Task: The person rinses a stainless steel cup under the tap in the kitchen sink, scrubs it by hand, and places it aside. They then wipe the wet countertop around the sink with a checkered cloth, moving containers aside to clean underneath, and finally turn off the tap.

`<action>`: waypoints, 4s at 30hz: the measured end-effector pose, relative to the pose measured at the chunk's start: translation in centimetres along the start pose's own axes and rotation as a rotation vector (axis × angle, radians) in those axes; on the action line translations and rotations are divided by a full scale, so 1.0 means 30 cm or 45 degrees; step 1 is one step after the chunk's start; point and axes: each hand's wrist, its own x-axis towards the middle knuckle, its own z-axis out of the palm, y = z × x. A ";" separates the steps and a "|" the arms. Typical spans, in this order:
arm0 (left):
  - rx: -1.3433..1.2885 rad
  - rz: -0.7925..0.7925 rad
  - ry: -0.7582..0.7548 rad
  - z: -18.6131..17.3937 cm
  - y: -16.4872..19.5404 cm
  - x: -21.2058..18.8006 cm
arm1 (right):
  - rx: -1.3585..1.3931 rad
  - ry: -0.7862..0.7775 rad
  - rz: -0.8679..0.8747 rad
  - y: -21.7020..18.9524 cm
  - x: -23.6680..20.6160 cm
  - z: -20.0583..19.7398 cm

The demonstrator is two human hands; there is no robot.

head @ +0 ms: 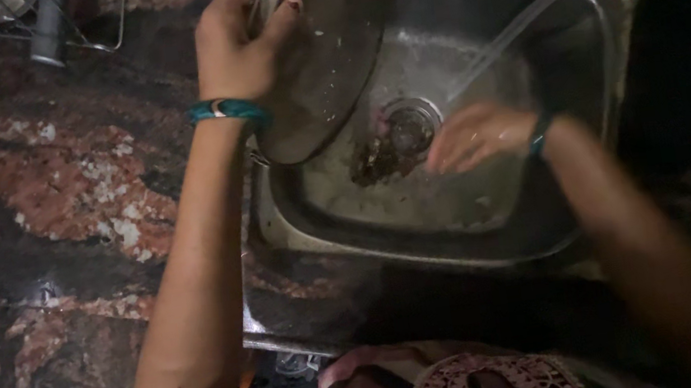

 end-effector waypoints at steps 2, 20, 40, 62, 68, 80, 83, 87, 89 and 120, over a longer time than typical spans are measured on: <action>0.023 -0.008 0.006 0.008 -0.002 -0.008 | 0.380 0.418 -0.237 0.000 -0.041 -0.121; -0.025 -0.139 0.005 0.065 0.006 -0.080 | 0.730 -0.264 -0.604 0.139 -0.190 -0.199; -0.042 0.317 -0.632 0.026 0.208 -0.199 | 1.945 0.381 -0.760 -0.066 -0.106 -0.235; 2.240 -0.050 -0.867 0.215 -0.090 -0.230 | 0.025 0.055 -0.310 -0.324 0.171 0.147; 1.582 -0.367 -1.276 0.115 0.192 -0.569 | 0.515 0.609 -0.258 -0.126 -0.006 -0.110; -0.012 -0.828 -1.956 0.902 0.002 -0.524 | 0.056 0.199 -0.098 -0.085 -0.001 -0.115; 0.389 -0.417 -1.431 0.866 -0.080 -0.260 | 0.357 0.671 -0.121 -0.093 0.012 -0.127; 0.785 -0.088 0.117 0.654 -0.197 -0.005 | 1.757 0.402 -0.637 -0.049 0.079 -0.221; 1.003 -0.117 0.254 0.590 -0.215 0.058 | 1.853 0.103 -0.819 -0.023 0.118 -0.256; 0.481 -0.414 -2.284 0.251 -0.154 -0.417 | 0.531 0.668 -0.191 0.208 -0.417 0.124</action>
